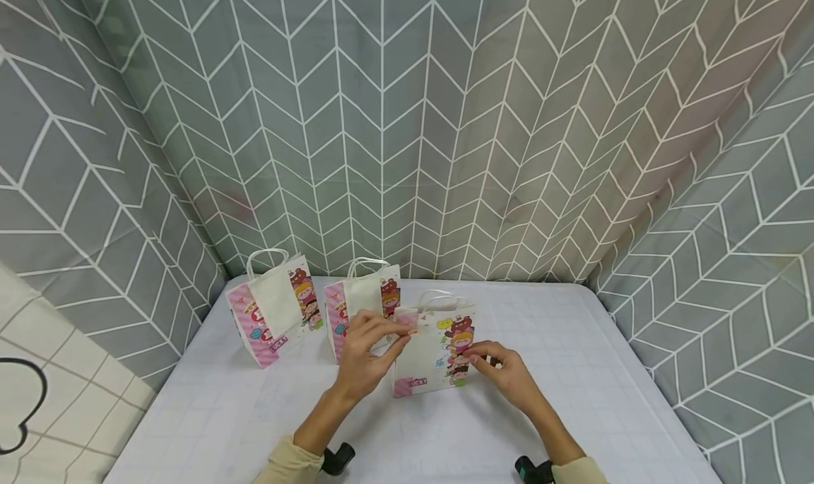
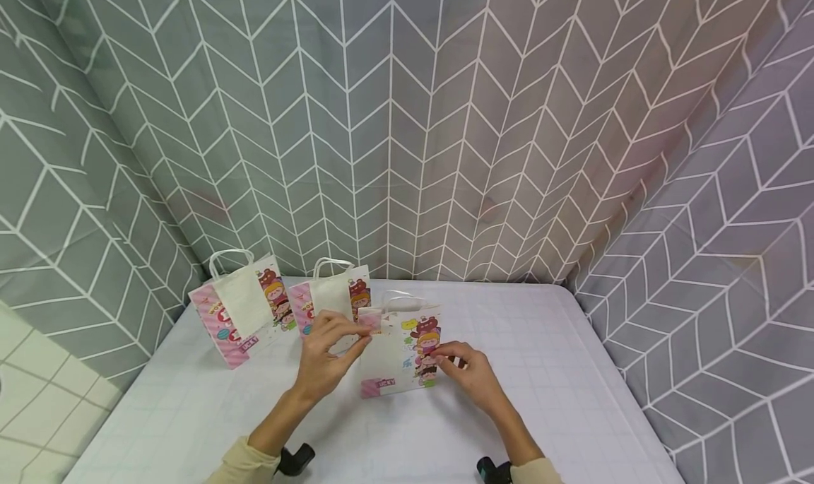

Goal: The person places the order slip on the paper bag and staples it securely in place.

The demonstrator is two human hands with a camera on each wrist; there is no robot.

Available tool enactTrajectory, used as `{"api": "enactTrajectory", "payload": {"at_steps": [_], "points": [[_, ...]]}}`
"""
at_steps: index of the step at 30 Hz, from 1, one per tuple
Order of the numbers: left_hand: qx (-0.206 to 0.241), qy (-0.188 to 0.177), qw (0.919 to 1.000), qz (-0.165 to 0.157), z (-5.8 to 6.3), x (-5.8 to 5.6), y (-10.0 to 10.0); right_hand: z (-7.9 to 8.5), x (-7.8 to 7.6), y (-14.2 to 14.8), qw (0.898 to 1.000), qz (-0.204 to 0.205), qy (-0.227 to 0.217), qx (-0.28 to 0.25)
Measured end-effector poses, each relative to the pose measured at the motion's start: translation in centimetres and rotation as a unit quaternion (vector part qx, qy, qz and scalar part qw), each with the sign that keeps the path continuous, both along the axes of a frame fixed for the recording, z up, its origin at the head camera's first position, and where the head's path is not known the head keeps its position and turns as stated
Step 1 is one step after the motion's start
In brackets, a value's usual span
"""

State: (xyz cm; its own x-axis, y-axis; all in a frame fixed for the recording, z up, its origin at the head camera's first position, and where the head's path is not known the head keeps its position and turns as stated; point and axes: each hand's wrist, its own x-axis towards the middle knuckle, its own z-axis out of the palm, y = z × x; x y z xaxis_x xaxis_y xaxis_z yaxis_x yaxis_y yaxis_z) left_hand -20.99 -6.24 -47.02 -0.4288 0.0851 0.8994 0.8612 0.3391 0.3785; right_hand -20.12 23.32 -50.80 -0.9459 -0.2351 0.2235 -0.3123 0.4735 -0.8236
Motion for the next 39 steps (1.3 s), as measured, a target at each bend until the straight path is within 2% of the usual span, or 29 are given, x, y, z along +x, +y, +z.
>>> {"api": "enactTrajectory", "payload": {"at_steps": [9, 16, 20, 27, 29, 33, 39], "points": [[0.028, 0.042, 0.9981, 0.034, 0.3, -0.3, 0.6, -0.2, 0.8, -1.3, 0.999, 0.030, 0.043, 0.006], [0.041, 0.079, 0.9940, 0.063, 0.7, -0.6, 0.9, 2.4, 2.3, -2.7, 0.997, 0.059, 0.048, -0.001], [0.047, 0.090, 0.9925, 0.068, 0.6, -0.7, 0.8, 3.5, 2.9, -3.1, 0.996, 0.069, 0.056, 0.009], [0.049, 0.065, 0.9967, 0.007, 0.4, -0.9, 0.7, 4.0, 3.0, -3.1, 0.996, 0.073, 0.057, 0.017], [0.050, 0.061, 0.9969, -0.002, 0.5, -0.8, 0.7, 4.1, 3.0, -3.1, 0.995, 0.076, 0.056, 0.020], [0.050, 0.055, 0.9973, 0.002, 0.5, -0.8, 0.8, 4.1, 2.9, -3.1, 0.995, 0.081, 0.059, 0.028], [0.041, 0.019, 0.9986, 0.027, 0.6, -0.7, 0.7, 4.1, 2.9, -3.0, 0.994, 0.084, 0.064, 0.035]]}}
